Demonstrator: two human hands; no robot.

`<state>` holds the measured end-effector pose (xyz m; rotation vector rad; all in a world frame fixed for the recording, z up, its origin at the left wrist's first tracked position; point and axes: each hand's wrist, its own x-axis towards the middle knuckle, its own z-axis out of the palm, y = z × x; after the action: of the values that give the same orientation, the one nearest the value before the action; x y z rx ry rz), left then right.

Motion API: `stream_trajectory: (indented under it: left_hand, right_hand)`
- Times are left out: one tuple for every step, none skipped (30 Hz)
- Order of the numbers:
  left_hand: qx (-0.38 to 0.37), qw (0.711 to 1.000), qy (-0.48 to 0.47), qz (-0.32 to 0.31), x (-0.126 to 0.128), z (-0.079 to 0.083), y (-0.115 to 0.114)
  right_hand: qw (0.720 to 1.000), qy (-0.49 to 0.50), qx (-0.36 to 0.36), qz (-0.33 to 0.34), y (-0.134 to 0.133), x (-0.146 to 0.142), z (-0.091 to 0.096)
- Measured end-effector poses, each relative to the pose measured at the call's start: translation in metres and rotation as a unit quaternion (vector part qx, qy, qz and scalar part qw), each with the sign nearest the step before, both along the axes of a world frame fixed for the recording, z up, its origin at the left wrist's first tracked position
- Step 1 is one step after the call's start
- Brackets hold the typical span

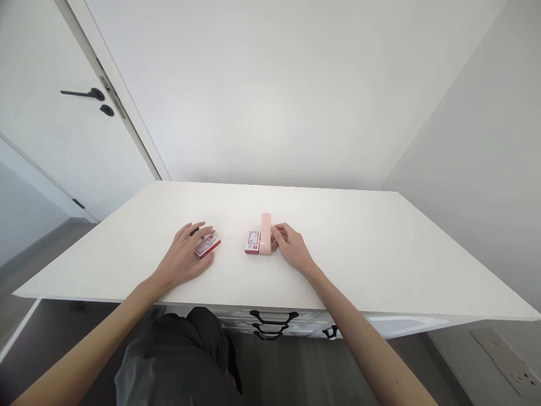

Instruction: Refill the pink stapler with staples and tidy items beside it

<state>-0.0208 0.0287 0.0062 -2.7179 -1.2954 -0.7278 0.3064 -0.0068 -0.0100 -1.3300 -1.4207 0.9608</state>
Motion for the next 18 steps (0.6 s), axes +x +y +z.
stream_trajectory:
  left_hand:
    - [0.002,1.000,0.001,0.003,-0.001,0.000,-0.004]
    - [0.005,1.000,0.000,0.008,-0.003,0.000,-0.009]
    - [0.010,1.000,0.000,0.014,-0.004,0.001,-0.013]
    - [0.015,1.000,-0.002,0.022,-0.006,0.001,-0.017]
    - [0.021,0.999,-0.004,0.029,-0.007,0.001,-0.022]
    - [0.026,0.999,-0.006,0.034,-0.009,0.001,-0.026]
    - [0.029,0.999,-0.007,0.036,-0.010,0.002,-0.030]
    - [0.030,0.999,-0.007,0.034,-0.011,0.002,-0.034]
    - [0.029,0.999,-0.007,0.032,-0.012,0.003,-0.037]
    - [0.027,0.999,-0.007,0.031,-0.013,0.003,-0.040]
    - [0.024,0.999,-0.007,0.034,-0.014,0.004,-0.043]
    - [0.022,0.999,-0.007,0.042,-0.015,0.004,-0.045]
    - [0.018,0.998,-0.006,0.053,-0.016,0.005,-0.048]
    - [0.013,0.998,-0.004,0.064,-0.017,0.005,-0.050]
    - [0.004,0.998,0.000,0.070,-0.019,0.005,-0.053]
    - [-0.008,0.997,0.005,0.071,-0.021,0.006,-0.055]
    - [-0.024,0.998,0.010,0.064,-0.023,0.006,-0.057]
    - [-0.043,0.998,0.015,0.052,-0.026,0.007,-0.059]
  right_hand:
    - [1.000,0.001,0.000,0.001,0.000,0.000,0.000]
    - [1.000,0.001,0.001,0.001,0.000,0.000,-0.001]
    - [1.000,0.001,0.002,0.001,0.001,0.001,-0.001]
    - [1.000,0.000,0.002,0.002,0.001,0.001,-0.002]
    - [1.000,0.000,0.002,0.002,0.001,0.001,-0.002]
    - [1.000,-0.001,0.002,0.002,0.001,0.001,-0.002]
    - [1.000,-0.002,0.002,0.001,0.002,0.001,-0.003]
    - [1.000,-0.003,0.002,0.001,0.002,0.001,-0.003]
    - [1.000,-0.005,0.003,0.000,0.002,0.001,-0.003]
    - [1.000,-0.006,0.004,0.000,0.002,0.001,-0.003]
    - [1.000,-0.007,0.005,0.000,0.002,0.001,-0.003]
    - [1.000,-0.008,0.005,-0.001,0.002,0.001,-0.003]
    - [1.000,-0.008,0.005,-0.001,0.001,0.001,-0.003]
    - [1.000,-0.007,0.004,-0.002,0.001,0.001,-0.003]
    - [1.000,-0.007,0.003,-0.002,0.001,0.001,-0.003]
    - [1.000,-0.007,0.002,-0.003,0.001,0.000,-0.003]
    - [1.000,-0.008,0.002,-0.003,0.001,0.000,-0.003]
    - [1.000,-0.008,0.001,-0.003,0.001,0.000,-0.003]
